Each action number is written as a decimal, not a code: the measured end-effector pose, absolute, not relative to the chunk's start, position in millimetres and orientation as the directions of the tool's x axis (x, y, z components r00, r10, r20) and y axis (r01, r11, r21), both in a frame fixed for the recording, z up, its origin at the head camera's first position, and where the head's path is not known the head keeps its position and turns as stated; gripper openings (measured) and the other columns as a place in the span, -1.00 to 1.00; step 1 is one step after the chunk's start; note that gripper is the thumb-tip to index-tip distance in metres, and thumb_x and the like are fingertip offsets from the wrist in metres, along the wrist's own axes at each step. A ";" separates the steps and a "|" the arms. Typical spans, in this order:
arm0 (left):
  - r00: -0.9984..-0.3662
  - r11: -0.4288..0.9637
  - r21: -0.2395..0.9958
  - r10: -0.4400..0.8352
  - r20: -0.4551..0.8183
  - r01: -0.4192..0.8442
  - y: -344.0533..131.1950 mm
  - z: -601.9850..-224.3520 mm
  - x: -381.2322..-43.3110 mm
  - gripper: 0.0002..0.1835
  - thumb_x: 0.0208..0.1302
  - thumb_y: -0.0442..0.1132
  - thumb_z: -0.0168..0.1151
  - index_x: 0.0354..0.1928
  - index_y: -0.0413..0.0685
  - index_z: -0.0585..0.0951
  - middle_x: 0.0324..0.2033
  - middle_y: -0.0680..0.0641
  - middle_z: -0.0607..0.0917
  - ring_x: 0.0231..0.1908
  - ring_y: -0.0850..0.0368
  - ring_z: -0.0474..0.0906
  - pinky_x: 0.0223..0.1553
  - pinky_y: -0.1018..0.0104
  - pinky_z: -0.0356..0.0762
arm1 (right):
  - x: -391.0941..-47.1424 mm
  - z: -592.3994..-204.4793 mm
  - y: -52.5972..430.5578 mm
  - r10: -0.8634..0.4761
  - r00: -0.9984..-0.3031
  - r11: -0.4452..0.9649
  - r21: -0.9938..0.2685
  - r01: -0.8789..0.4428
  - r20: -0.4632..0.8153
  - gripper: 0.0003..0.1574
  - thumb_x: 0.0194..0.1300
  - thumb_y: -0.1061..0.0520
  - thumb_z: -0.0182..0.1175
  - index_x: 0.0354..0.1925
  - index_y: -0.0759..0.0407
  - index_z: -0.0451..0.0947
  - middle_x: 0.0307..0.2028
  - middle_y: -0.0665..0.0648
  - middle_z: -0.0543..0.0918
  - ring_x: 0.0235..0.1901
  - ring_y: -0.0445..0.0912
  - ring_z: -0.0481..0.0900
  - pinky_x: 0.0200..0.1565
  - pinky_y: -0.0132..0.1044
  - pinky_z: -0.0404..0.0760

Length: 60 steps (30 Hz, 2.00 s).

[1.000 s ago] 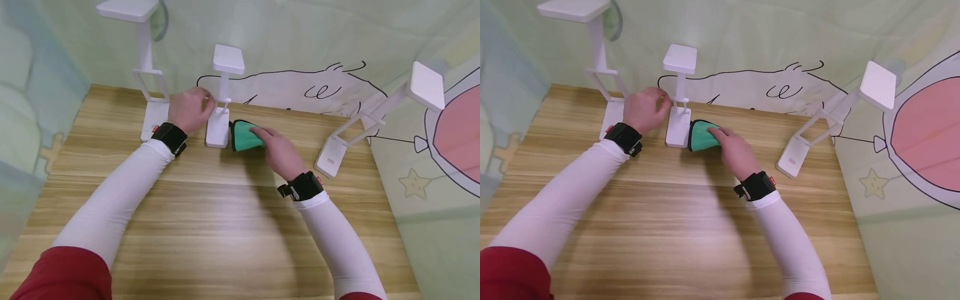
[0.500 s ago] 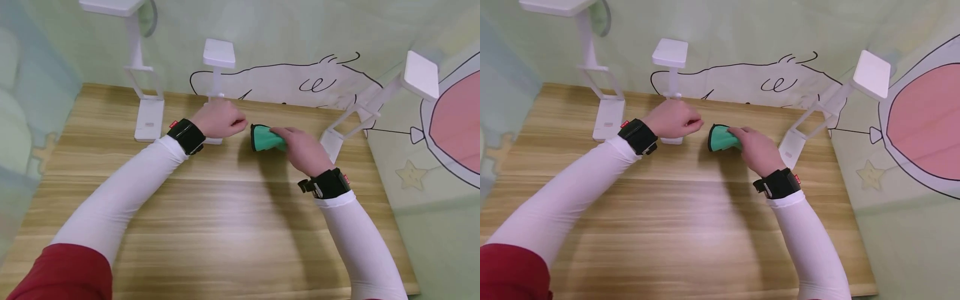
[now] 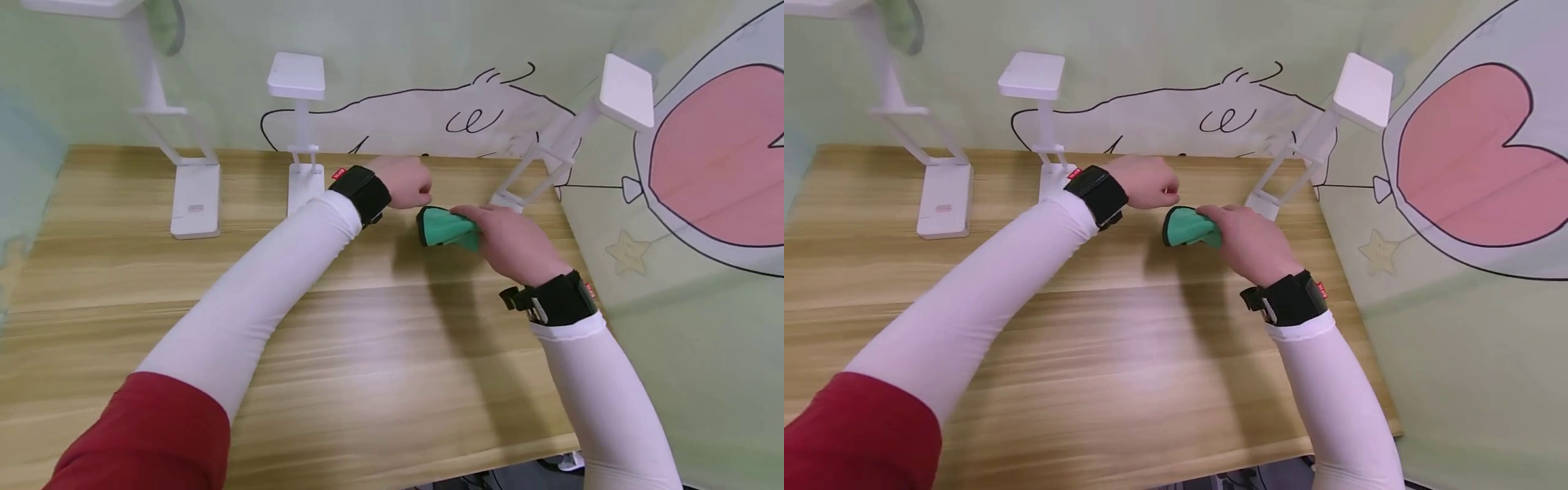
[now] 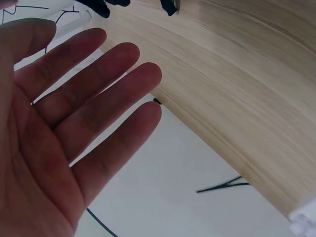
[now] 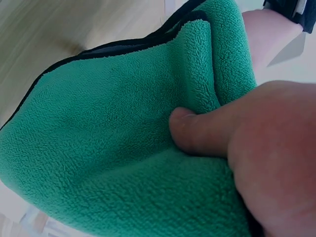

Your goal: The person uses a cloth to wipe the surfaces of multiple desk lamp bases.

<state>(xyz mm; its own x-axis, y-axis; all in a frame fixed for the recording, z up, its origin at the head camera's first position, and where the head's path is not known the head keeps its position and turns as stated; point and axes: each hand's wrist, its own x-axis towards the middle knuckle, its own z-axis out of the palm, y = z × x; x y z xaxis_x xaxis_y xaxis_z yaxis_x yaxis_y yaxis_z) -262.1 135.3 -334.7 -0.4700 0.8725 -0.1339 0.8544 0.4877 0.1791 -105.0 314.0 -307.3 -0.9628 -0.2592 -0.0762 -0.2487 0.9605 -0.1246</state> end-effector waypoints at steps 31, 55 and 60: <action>-0.614 0.596 0.253 0.789 -0.013 0.762 267.5 -351.0 -260.1 -0.72 0.52 -0.13 -0.10 0.10 0.08 0.56 -0.11 0.10 0.65 -0.16 0.24 0.53 -0.12 0.25 0.59 | -84.7 -308.4 350.8 -0.200 -0.978 0.976 -0.095 -0.194 -0.065 -0.37 0.32 0.42 -0.06 0.26 0.00 0.47 -0.19 0.18 0.65 -0.24 0.01 0.58 -0.16 -0.02 0.57; -0.709 0.556 0.599 0.705 0.026 0.576 294.6 -364.0 -254.3 -0.61 0.49 -0.01 0.09 0.26 0.08 0.42 -0.01 0.07 0.62 -0.10 0.25 0.51 -0.09 0.37 0.48 | -70.3 -315.5 357.7 -0.174 -0.978 0.981 -0.107 -0.162 -0.112 -0.37 0.34 0.41 -0.07 0.28 0.00 0.46 -0.06 0.17 0.66 -0.16 0.02 0.60 -0.12 0.01 0.59; -0.704 0.547 0.597 0.709 0.042 0.587 290.3 -365.1 -254.7 -0.63 0.49 -0.01 0.10 0.20 0.02 0.41 -0.07 0.05 0.63 -0.14 0.24 0.53 -0.12 0.38 0.48 | -71.1 -315.9 356.6 -0.169 -0.977 0.982 -0.106 -0.156 -0.128 -0.35 0.33 0.43 -0.06 0.29 0.00 0.45 -0.03 0.18 0.65 -0.15 0.03 0.59 -0.10 0.03 0.59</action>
<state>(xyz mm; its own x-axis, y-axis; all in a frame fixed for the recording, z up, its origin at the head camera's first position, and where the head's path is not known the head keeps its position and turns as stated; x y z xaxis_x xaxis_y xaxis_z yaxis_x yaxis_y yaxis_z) -254.7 290.3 -365.1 -0.7037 0.7092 0.0420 0.5867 0.5468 0.5973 -71.1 356.6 -315.9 -0.9773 -0.1688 -0.1283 -0.1557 0.9821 -0.1062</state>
